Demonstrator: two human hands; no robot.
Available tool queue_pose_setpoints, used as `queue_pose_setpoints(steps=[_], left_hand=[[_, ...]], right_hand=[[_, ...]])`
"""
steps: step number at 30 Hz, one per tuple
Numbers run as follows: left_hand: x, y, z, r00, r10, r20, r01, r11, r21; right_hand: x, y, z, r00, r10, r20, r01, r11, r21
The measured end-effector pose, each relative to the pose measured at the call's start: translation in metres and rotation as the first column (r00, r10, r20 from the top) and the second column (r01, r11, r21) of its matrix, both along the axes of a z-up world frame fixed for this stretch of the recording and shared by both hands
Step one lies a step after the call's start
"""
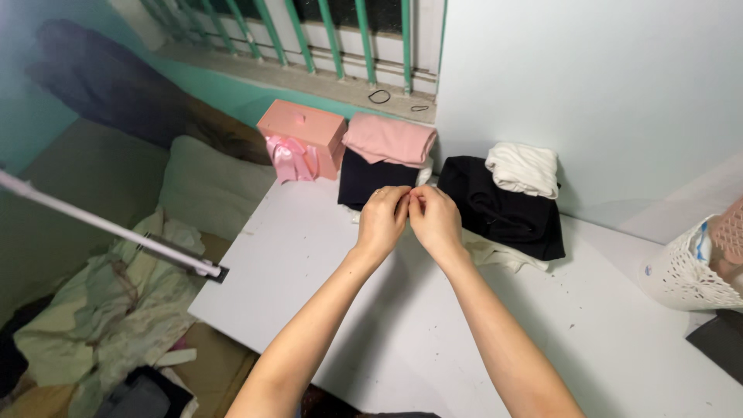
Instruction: The person folds several garments on a white table, including a white top, a white skirt, a black pleated skirt, and a pink short-sleeved top. Each item is smoothed, folded into a compact rectangle, and stacked on the table.
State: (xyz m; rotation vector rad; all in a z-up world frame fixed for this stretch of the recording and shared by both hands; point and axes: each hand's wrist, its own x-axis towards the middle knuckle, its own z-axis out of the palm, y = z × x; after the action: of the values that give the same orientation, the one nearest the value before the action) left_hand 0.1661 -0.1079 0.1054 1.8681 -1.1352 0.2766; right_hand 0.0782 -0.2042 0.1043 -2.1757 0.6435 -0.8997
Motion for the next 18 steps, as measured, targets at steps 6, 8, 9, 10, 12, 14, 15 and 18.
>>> queue_pose_setpoints(steps=[6, 8, 9, 10, 12, 14, 15, 18], left_hand=[[-0.015, 0.099, 0.007, 0.972, 0.064, -0.228, -0.078, 0.995, -0.054], [-0.014, 0.135, 0.003, 0.957, 0.098, -0.272, -0.130, 0.986, -0.102], [-0.012, 0.154, 0.000, 0.955, 0.114, -0.275, -0.150, 0.982, -0.115], [-0.011, 0.177, -0.004, 0.950, 0.134, -0.281, -0.175, 0.977, -0.125], [-0.007, 0.228, -0.015, 0.927, 0.195, -0.319, -0.245, 0.962, -0.123], [-0.001, 0.286, -0.027, 0.883, 0.273, -0.382, -0.332, 0.938, -0.098], [0.002, 0.318, -0.033, 0.869, 0.300, -0.393, -0.367, 0.924, -0.104], [0.012, 0.435, -0.049, 0.821, 0.377, -0.428, -0.465, 0.878, -0.119]], right_hand=[[0.001, 0.082, 0.002, 0.987, 0.126, -0.099, -0.108, 0.979, 0.172], [0.006, 0.118, 0.003, 0.977, 0.194, -0.086, -0.178, 0.971, 0.162], [0.009, 0.136, 0.003, 0.972, 0.228, -0.061, -0.218, 0.966, 0.140], [0.012, 0.158, 0.003, 0.963, 0.267, -0.039, -0.261, 0.958, 0.121], [0.023, 0.203, 0.001, 0.944, 0.325, -0.059, -0.321, 0.945, 0.069], [0.039, 0.259, -0.005, 0.910, 0.406, -0.081, -0.401, 0.914, 0.065], [0.047, 0.289, -0.009, 0.885, 0.456, -0.093, -0.449, 0.889, 0.087], [0.073, 0.398, -0.023, 0.799, 0.585, -0.138, -0.558, 0.807, 0.192]])
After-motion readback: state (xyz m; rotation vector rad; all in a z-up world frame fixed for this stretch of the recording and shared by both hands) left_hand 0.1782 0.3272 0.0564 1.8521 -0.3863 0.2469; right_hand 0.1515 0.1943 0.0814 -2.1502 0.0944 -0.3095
